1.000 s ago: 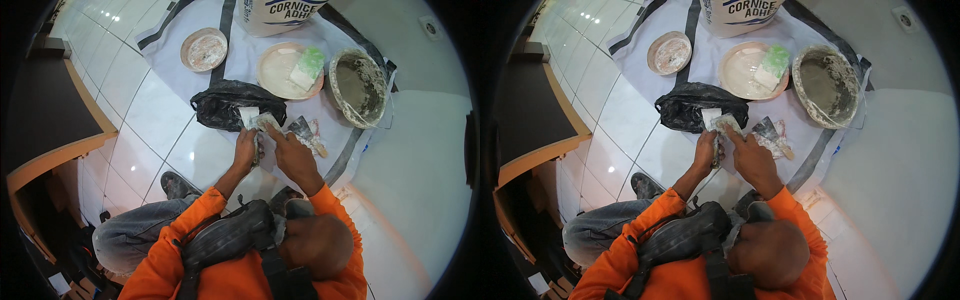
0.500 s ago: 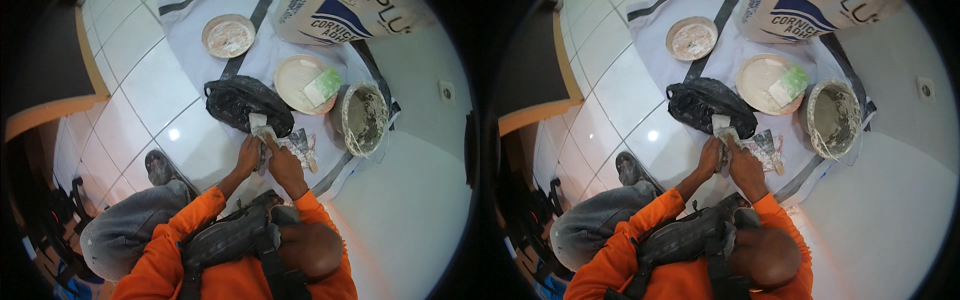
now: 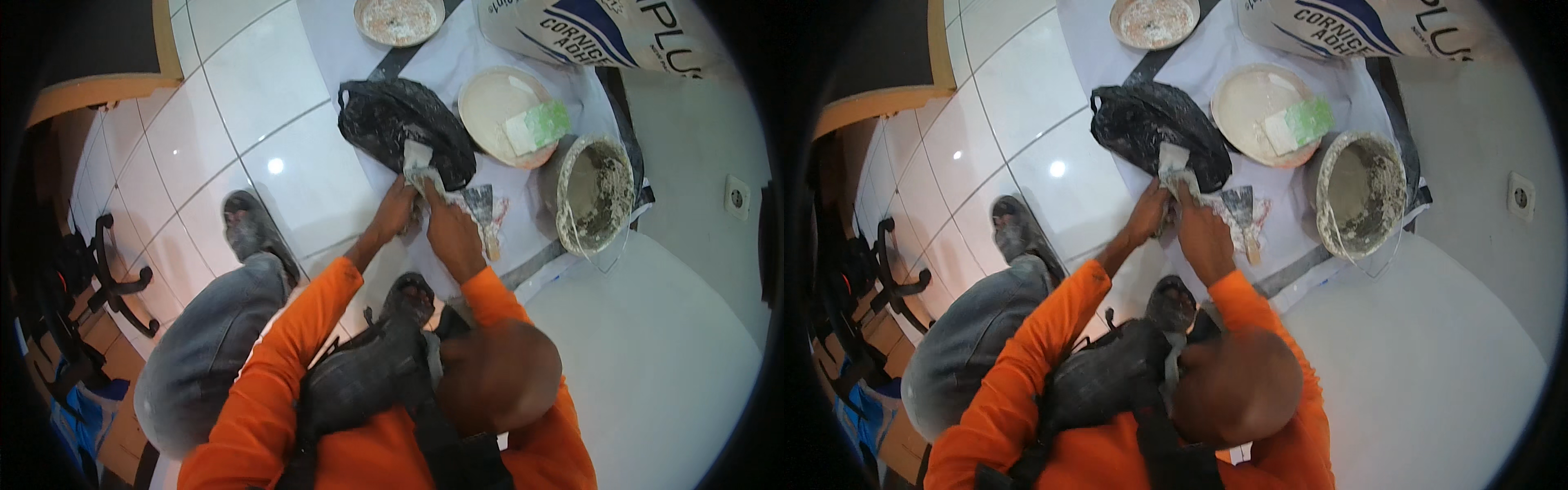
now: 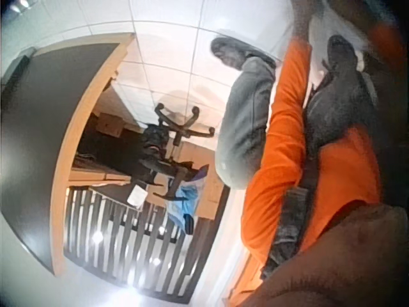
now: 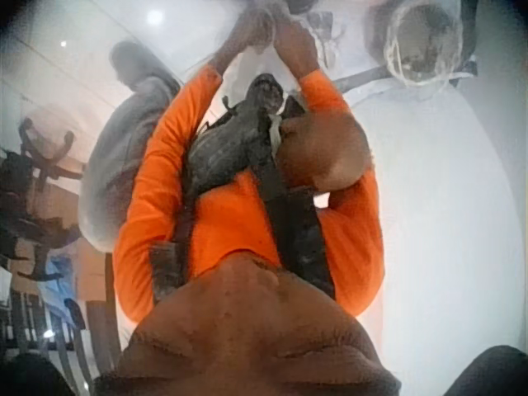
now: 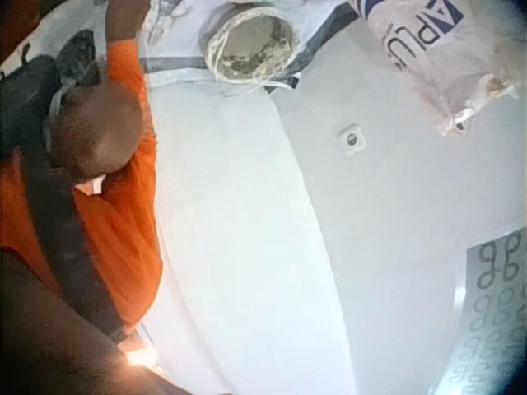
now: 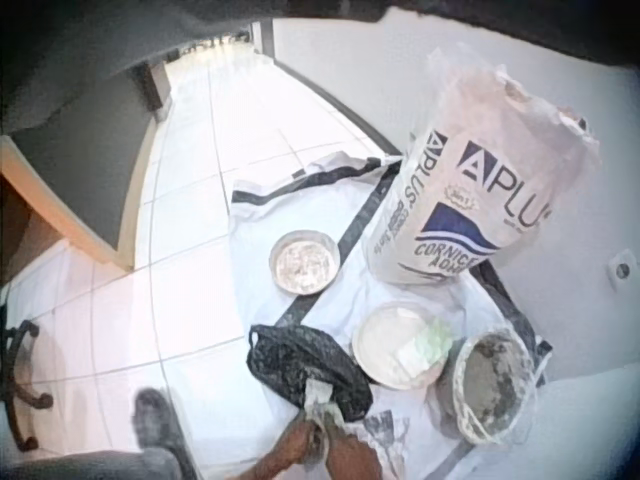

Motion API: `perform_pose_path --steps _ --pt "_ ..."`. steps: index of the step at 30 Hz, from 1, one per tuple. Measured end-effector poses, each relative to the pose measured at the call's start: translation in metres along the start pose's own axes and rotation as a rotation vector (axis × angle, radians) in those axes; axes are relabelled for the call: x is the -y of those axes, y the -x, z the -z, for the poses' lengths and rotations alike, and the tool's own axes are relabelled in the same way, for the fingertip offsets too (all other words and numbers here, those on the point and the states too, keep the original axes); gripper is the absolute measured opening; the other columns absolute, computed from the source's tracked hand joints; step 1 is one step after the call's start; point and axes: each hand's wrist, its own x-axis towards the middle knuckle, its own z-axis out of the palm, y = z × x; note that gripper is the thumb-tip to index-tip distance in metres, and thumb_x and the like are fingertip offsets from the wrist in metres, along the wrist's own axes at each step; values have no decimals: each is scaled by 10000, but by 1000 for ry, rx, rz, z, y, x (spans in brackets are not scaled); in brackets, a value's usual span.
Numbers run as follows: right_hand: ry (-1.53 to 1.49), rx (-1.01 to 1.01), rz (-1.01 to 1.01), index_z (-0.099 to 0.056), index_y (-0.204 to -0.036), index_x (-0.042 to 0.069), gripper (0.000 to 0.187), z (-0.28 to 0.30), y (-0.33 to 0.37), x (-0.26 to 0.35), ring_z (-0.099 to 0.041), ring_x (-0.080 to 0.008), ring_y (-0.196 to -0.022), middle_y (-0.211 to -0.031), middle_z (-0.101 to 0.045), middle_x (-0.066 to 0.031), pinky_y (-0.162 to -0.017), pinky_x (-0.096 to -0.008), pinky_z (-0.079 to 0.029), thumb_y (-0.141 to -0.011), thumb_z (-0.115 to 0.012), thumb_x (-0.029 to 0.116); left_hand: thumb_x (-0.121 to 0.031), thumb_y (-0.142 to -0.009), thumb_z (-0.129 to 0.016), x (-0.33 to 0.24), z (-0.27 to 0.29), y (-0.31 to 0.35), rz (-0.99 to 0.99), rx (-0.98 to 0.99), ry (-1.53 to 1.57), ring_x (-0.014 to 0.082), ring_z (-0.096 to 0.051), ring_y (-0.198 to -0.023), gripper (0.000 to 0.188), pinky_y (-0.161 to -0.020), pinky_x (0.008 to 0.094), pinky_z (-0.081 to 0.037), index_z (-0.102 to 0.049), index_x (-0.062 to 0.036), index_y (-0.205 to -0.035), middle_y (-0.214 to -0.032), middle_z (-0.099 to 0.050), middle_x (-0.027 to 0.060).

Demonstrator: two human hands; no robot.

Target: The person walks into a room and sets up a workspace on the floor using a white drop cloth. They place a bag of cornice adhesive, a bucket of mixed compound, and a mixing tray on the cloth. The person then scoops powder from the bag into the tray and mixes it with a trowel.

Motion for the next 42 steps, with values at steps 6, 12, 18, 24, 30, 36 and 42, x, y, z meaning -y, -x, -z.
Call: perform_pose_path --steps 6,12,18,24,30,36,42 --pt "20 38 30 -429 -1460 37 515 11 -5 10 -698 -405 -872 -982 -699 -230 -729 -515 -561 -953 -470 114 -120 -948 -505 -12 -1 7 68 -21 -20 239 -611 -1040 495 -890 342 -514 -399 -14 -1420 -1206 -607 131" --pt "-60 4 -96 -393 -1490 18 539 -6 -12 15 -692 -406 -917 -1048 -671 -298 -768 -513 -562 -961 -434 116 -108 -935 -467 -4 -1 -6 -95 20 -147 209 -622 -827 454 -692 327 -537 -431 -24 -1379 -1084 -624 133" --pt "-6 -75 -154 -358 -1513 81 549 -27 -9 20 -712 -379 -845 -971 -679 -249 -702 -471 -591 -975 -457 135 -132 -939 -479 20 12 -15 -415 60 -432 341 -575 -1147 464 -993 384 -452 -442 6 -1381 -1264 -579 223" --pt "6 -169 -159 -374 -1501 82 564 -34 -17 24 -713 -374 -827 -922 -684 -244 -678 -460 -595 -955 -506 135 -142 -944 -492 47 35 -33 -647 106 -807 367 -545 -1193 442 -1008 409 -443 -495 13 -1359 -1357 -499 296" --pt "119 -193 -144 -359 -1514 88 621 -38 -23 12 -717 -360 -779 -893 -685 -227 -642 -432 -598 -925 -551 138 -132 -958 -492 9 5 -12 -61 53 10 239 -605 -1036 439 -866 346 -508 -456 -14 -1379 -1236 -585 193" --pt "99 -234 -90 -391 -1495 87 594 -29 -39 11 -719 -371 -786 -863 -688 -227 -651 -454 -595 -922 -540 141 -112 -965 -473 -18 6 1 30 107 -56 245 -583 -1133 491 -977 346 -477 -383 1 -1435 -1295 -575 164" --pt "164 -179 -71 -399 -1473 48 571 -19 -29 25 -725 -327 -822 -896 -707 -211 -628 -413 -609 -932 -548 156 -131 -983 -443 0 12 -12 -95 81 -113 249 -587 -1132 475 -983 341 -472 -372 34 -1423 -1276 -577 176"
